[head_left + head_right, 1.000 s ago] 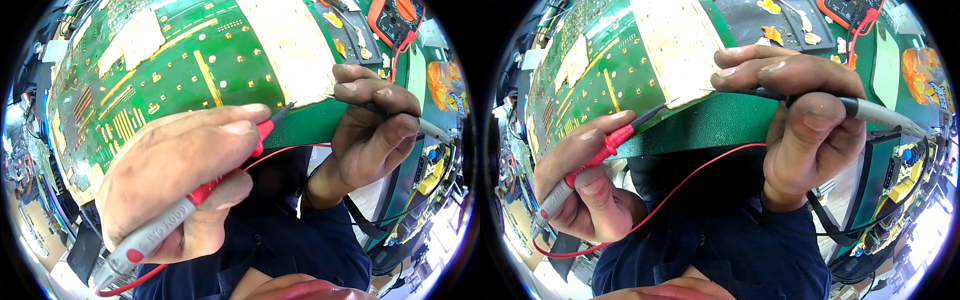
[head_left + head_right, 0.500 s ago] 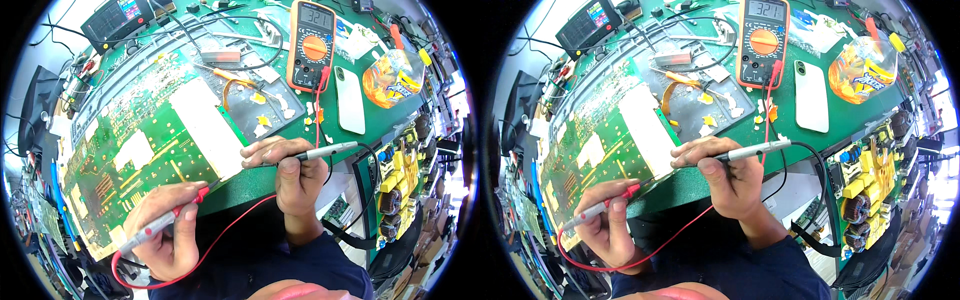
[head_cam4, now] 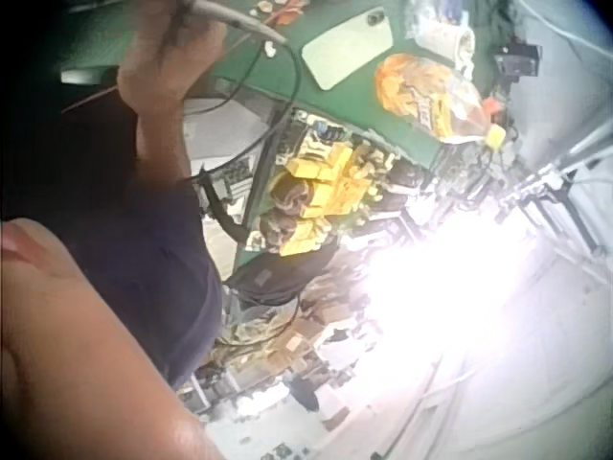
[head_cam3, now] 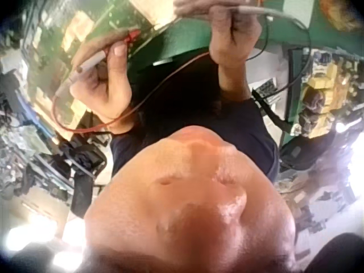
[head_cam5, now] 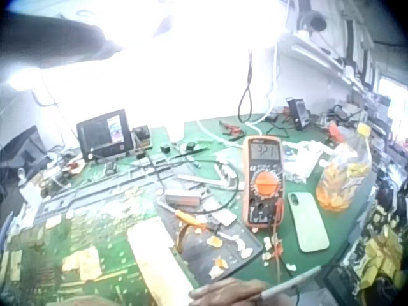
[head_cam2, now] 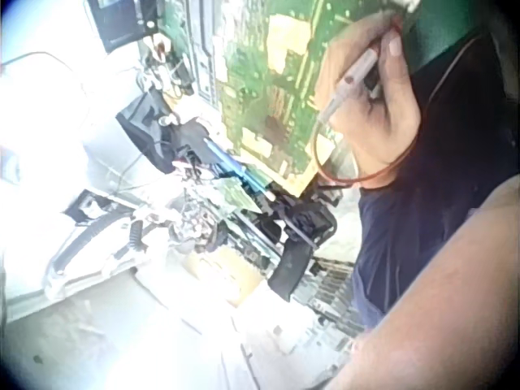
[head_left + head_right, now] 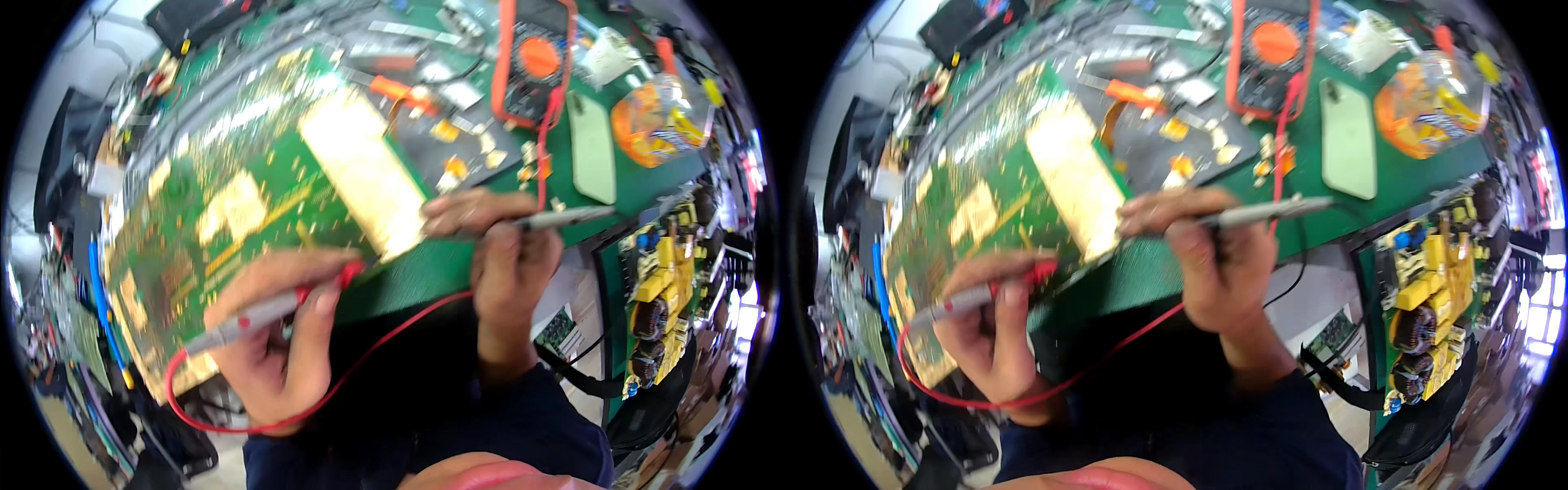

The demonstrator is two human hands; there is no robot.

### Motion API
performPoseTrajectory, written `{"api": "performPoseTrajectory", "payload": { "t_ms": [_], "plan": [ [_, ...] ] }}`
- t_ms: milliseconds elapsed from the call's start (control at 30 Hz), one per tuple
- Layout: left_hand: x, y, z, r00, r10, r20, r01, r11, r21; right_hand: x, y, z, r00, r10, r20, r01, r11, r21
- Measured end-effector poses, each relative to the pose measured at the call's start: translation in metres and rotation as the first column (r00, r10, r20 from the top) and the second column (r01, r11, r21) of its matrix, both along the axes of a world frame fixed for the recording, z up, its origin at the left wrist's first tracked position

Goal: The person uses two multimeter probes to test various contact points on a large circuit board, moving the probes between different solder joints.

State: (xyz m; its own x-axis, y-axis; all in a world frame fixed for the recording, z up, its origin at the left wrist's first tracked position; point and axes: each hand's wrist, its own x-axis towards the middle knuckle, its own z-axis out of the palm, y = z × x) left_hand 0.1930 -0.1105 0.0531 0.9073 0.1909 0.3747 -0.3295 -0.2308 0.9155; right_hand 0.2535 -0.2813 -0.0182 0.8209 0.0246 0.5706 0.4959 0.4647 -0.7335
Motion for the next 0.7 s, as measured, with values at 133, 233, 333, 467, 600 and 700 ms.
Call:
{"api": "performPoseTrajectory", "payload": {
  "t_ms": [133, 233, 333, 467, 600, 700],
  "plan": [
    [0.003, 0.005, -0.004, 0.997, -0.061, 0.053, 0.051, 0.981, 0.185, 0.002, 0.001, -0.004, 0.991, -0.123, 0.048, 0.125, 0.991, -0.041],
    [0.008, 0.017, -0.017, 0.957, -0.153, 0.245, 0.069, 0.944, 0.322, 0.003, -0.004, -0.008, 0.995, -0.073, 0.070, 0.082, 0.987, -0.139],
    [-0.004, 0.024, -0.017, 0.921, -0.175, 0.348, 0.036, 0.928, 0.371, 0.001, 0.002, -0.006, 0.998, -0.036, 0.059, 0.040, 0.996, -0.077],
    [-0.020, 0.028, -0.017, 0.940, -0.026, 0.340, -0.053, 0.974, 0.220, 0.002, 0.000, -0.007, 0.992, -0.089, 0.085, 0.096, 0.992, -0.086],
    [-0.024, 0.029, -0.022, 0.949, 0.023, 0.315, -0.099, 0.968, 0.230, 0.001, 0.005, -0.005, 0.959, -0.199, 0.202, 0.228, 0.965, -0.133],
    [-0.023, 0.032, -0.025, 0.944, -0.044, 0.327, -0.044, 0.965, 0.257, -0.001, 0.010, -0.005, 0.922, -0.221, 0.319, 0.279, 0.949, -0.149]
  ]
}}
